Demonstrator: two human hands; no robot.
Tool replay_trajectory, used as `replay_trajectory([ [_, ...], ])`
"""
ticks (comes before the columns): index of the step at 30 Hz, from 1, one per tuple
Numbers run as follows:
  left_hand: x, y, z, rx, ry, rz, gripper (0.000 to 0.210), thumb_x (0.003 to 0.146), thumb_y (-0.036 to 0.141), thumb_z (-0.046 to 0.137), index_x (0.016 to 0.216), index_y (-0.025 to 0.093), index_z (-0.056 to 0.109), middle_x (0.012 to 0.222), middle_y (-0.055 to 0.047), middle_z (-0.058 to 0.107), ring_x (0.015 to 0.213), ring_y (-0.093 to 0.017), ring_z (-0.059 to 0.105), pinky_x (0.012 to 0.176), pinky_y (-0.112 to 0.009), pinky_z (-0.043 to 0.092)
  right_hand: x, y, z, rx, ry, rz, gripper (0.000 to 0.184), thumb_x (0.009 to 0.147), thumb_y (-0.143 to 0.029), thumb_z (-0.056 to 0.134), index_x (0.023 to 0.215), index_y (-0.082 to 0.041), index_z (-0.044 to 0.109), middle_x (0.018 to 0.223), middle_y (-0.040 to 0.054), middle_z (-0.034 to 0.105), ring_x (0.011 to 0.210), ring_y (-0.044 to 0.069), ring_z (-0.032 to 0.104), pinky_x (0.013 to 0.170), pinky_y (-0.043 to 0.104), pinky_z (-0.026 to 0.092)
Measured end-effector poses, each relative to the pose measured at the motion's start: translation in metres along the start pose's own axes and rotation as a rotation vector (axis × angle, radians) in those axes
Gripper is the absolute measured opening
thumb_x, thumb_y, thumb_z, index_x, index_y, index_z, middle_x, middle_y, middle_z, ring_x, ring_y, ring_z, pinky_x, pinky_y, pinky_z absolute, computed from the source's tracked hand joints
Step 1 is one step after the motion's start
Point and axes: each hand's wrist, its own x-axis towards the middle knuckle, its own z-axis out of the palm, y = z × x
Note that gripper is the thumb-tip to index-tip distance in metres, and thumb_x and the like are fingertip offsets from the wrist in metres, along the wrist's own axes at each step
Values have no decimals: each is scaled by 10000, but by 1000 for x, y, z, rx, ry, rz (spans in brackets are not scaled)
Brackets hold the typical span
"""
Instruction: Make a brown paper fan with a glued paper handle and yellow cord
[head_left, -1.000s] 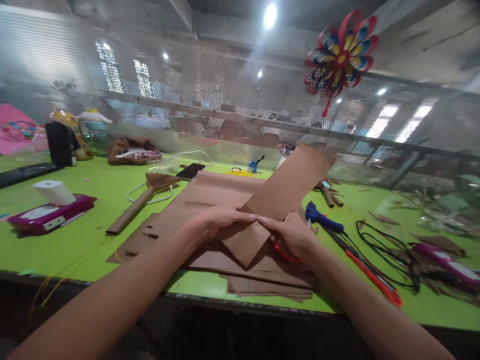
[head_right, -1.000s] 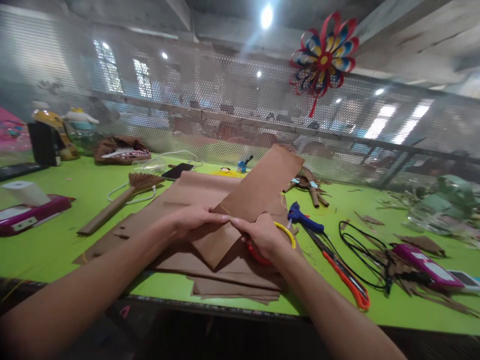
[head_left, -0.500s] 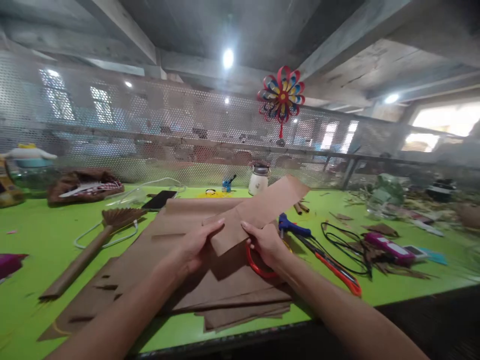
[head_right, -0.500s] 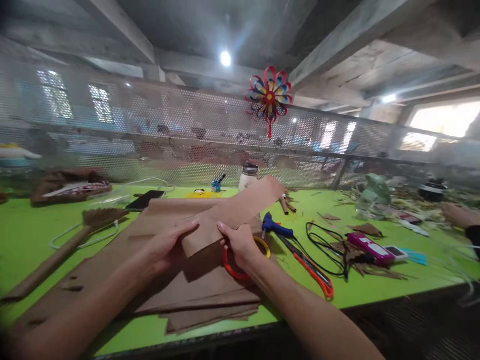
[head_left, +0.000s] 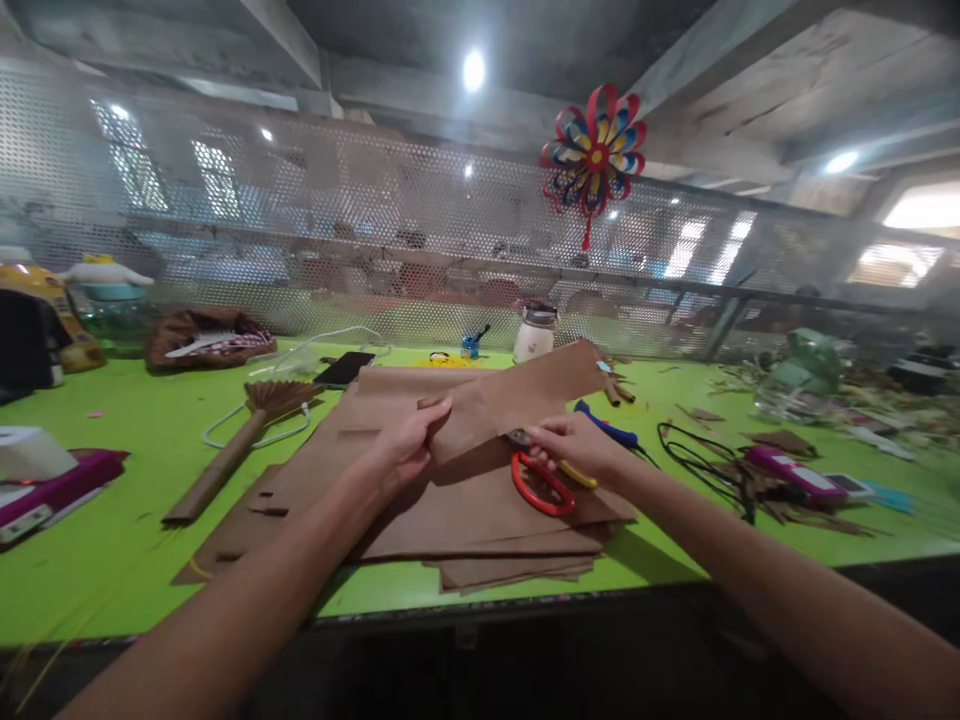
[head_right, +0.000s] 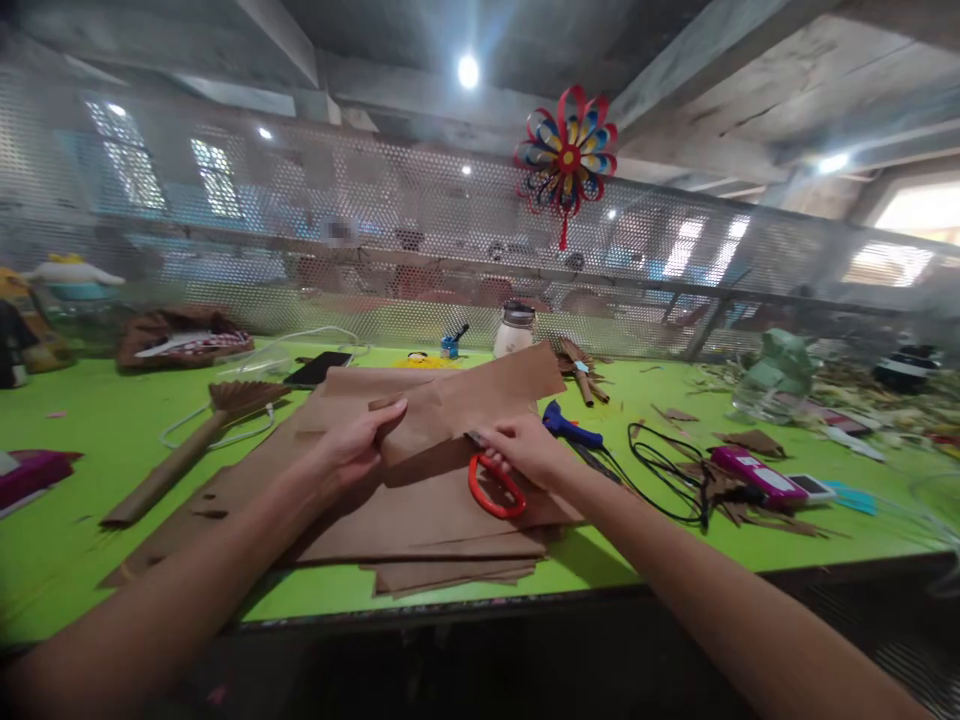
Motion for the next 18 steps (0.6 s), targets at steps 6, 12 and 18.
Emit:
replay_trajectory([
  [6, 0, 2, -1, -4, -17, 4, 153, 775, 119, 582, 897, 105, 675, 752, -92, 726, 614, -183, 676, 589, -276, 562, -29, -4, -17, -1146, -92, -195, 320, 706, -257, 582, 1005, -162, 644, 1023, 118, 602, 919, 235, 552, 719, 277, 373],
  [12, 6, 4, -11, -16, -43, 16, 172, 754, 125, 610, 911, 97, 674, 759, -107, 725, 643, -195, 684, 624, -285, 562, -11, 1, -6, -1194, -138, -44, 622, 596, -231, 653, 1201, -177, 521, 955, 97, 633, 806, 239, 592, 609, 265, 369],
  [18, 5, 12, -12, -54, -67, 119, 166, 766, 100, 587, 902, 84, 681, 793, -106, 728, 657, -177, 683, 675, -274, 561, 18, 0, -12, -1040, -128, 27, 451, 610, -182, 636, 1057, -131, 601, 915, 89, 662, 806, 216, 606, 614, 246, 417],
])
